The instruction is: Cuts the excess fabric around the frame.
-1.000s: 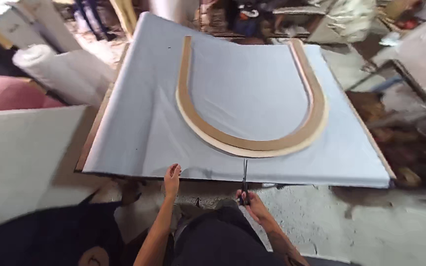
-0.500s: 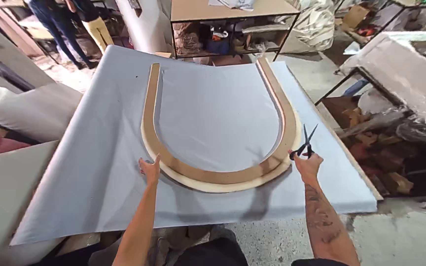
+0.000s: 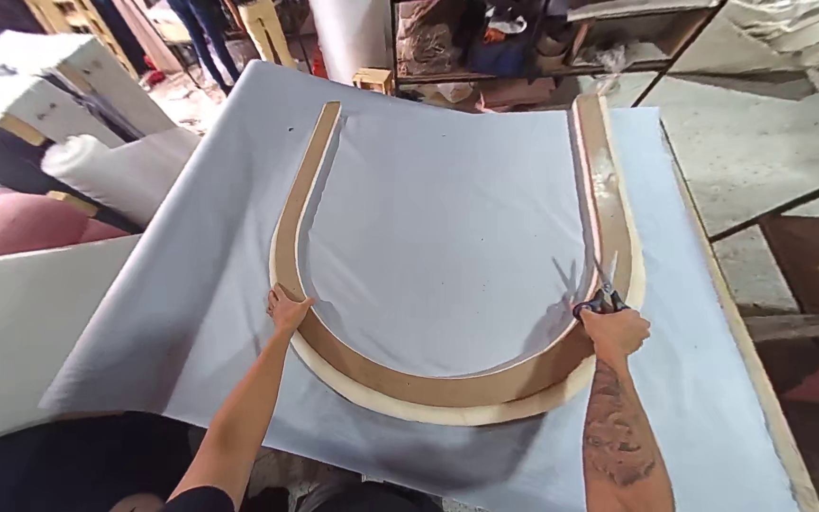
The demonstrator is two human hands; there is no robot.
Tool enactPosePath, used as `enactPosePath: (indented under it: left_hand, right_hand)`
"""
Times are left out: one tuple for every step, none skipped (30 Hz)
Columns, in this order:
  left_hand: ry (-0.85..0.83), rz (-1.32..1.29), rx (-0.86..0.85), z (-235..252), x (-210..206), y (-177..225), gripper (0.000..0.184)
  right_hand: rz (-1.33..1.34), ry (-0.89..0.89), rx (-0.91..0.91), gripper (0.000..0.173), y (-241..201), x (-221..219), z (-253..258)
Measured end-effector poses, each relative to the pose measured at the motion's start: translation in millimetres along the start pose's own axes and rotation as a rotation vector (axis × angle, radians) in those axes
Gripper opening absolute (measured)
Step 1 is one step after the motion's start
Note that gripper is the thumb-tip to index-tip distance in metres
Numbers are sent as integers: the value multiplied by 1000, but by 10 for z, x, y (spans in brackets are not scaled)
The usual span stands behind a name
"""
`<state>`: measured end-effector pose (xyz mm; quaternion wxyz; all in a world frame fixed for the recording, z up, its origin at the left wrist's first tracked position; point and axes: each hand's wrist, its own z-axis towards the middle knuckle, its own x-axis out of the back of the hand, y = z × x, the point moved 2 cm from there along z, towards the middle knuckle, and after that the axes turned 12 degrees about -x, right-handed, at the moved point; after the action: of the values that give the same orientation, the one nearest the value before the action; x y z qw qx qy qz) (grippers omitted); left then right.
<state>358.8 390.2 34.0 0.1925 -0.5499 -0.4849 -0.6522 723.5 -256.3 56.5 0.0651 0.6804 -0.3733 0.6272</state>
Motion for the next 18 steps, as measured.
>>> enactPosePath:
  left_hand:
    - [21,-30,-9,-6,-7,-24,127]
    - [47,-62,-15,-5,-2,-33,124]
    - [66,-93,-15,1,13,-15,123]
    - [78,-122,-6,10,28,19,122]
    - [93,-142,4,29,43,65,121]
    - [111,-155,16,31,45,92,121]
    - [122,-162,31,-11,40,87,120]
    - [131,-164,39,-45,49,73,120]
    - [145,-171,37,-37,65,96,120]
    - [163,-181,33,-21,84,135,119]
    - [175,-188,29,-32,98,155,117]
    - [184,-195,23,-49,103,165,116]
    - [189,-201,15,-77,111,154,115]
    - [198,-213,-2,-57,122,174,115]
    - [208,-231,-20,-17,127,214,115]
    - [221,-243,-30,-2,141,229,114]
    - [225,-245,-37,-9,146,220,114]
    - [231,-250,-41,-25,152,216,113]
  right_hand:
    - [18,36,-8,83,4,-51,-16]
    - [72,81,-16,81,26,-97,-32]
    - [140,122,-20,80,44,-122,-43]
    - [193,153,-16,79,50,-128,-44]
    - [228,176,-3,79,43,-130,-38]
    - [247,194,12,80,42,-131,-27]
    - [253,203,19,81,62,-130,-23]
    - [260,200,22,82,91,-138,-35]
    - [269,199,28,82,89,-144,-22]
    - [277,202,42,82,64,-147,1]
    - [284,199,57,81,50,-141,12]
    - [287,191,72,79,56,-134,16]
    - [282,184,84,77,92,-126,-1]
    - [286,178,91,76,87,-101,-6]
    - [303,176,101,74,38,-56,8]
    - [321,175,113,73,11,-24,-1]
    - [335,182,128,73,16,-7,-20]
    - [348,189,143,72,21,-2,-29]
